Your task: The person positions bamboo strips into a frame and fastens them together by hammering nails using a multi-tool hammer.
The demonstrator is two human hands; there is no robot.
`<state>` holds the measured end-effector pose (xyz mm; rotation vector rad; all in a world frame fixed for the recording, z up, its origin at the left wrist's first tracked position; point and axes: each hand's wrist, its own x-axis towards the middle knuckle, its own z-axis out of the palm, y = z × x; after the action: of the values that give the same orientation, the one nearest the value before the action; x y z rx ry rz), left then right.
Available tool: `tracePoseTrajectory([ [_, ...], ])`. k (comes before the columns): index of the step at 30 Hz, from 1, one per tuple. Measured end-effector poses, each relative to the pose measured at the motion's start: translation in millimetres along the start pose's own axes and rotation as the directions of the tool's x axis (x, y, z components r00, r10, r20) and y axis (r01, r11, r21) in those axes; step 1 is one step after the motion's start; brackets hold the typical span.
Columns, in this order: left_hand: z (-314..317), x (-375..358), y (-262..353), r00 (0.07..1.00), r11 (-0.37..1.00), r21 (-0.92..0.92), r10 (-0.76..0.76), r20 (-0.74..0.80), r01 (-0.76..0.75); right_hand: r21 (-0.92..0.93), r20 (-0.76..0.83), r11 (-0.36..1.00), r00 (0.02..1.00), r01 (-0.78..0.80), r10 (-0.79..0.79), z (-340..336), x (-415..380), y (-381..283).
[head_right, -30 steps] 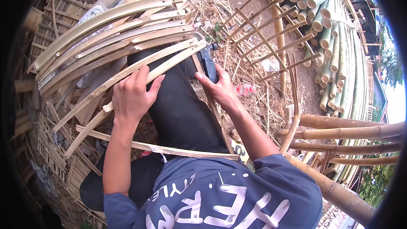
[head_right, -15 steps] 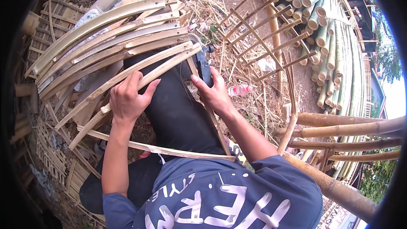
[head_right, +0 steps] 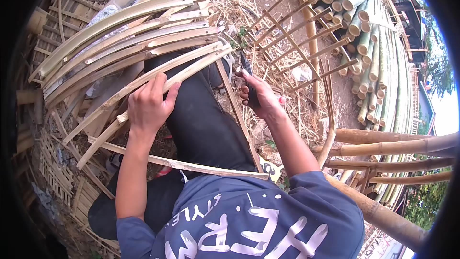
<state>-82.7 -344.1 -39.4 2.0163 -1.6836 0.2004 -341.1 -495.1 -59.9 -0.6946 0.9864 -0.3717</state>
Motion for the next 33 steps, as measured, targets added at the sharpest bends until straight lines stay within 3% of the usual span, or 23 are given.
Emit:
tracePoseTrajectory([
  [5,0,0,-1,1.0,1.0,-0.008,0.011,-0.018,-0.012,-0.125,-0.079,0.99,0.993,0.073,-0.083,-22,1,5],
  [8,3,0,-1,0.999,1.0,0.013,0.021,-0.025,-0.021,0.013,-0.049,0.992,0.991,0.122,-0.121,-19,-9,3],
  [12,1,-1,-1,1.0,1.0,-0.007,0.001,-0.003,-0.001,0.342,0.033,0.939,0.998,0.039,-0.054,-50,-2,20],
  [13,1,-1,0,1.0,1.0,-0.015,-0.01,0.01,0.01,0.394,0.164,0.919,0.985,-0.012,-0.057,-54,-2,23],
  [16,1,0,1,1.0,1.0,-0.013,-0.013,0.019,0.013,0.201,0.127,0.978,0.989,0.053,-0.08,-54,0,32],
  [17,1,0,1,1.0,1.0,-0.012,-0.011,0.018,0.011,0.081,0.068,0.996,0.997,0.04,-0.046,-53,-1,32],
  [20,0,-1,1,1.0,1.0,0.003,0.002,0.019,-0.002,-0.002,-0.101,1.0,0.995,-0.019,0.019,-43,0,32],
  [24,0,-1,-3,0.997,0.996,0.06,0.071,0.022,-0.072,0.224,-0.009,0.973,0.998,-0.064,0.068,-54,7,33],
  [25,0,-1,-5,0.995,0.993,0.074,0.096,0.021,-0.097,0.224,-0.046,0.973,0.997,-0.053,0.065,-49,3,30],
  [28,3,2,-18,0.981,0.978,0.088,0.191,-0.019,-0.189,0.238,0.101,0.969,0.994,-0.069,0.046,-56,6,23],
  [33,3,12,-30,0.966,0.962,0.086,0.259,-0.01,-0.257,0.057,0.057,0.998,0.998,0.025,-0.029,-38,-7,9],
])
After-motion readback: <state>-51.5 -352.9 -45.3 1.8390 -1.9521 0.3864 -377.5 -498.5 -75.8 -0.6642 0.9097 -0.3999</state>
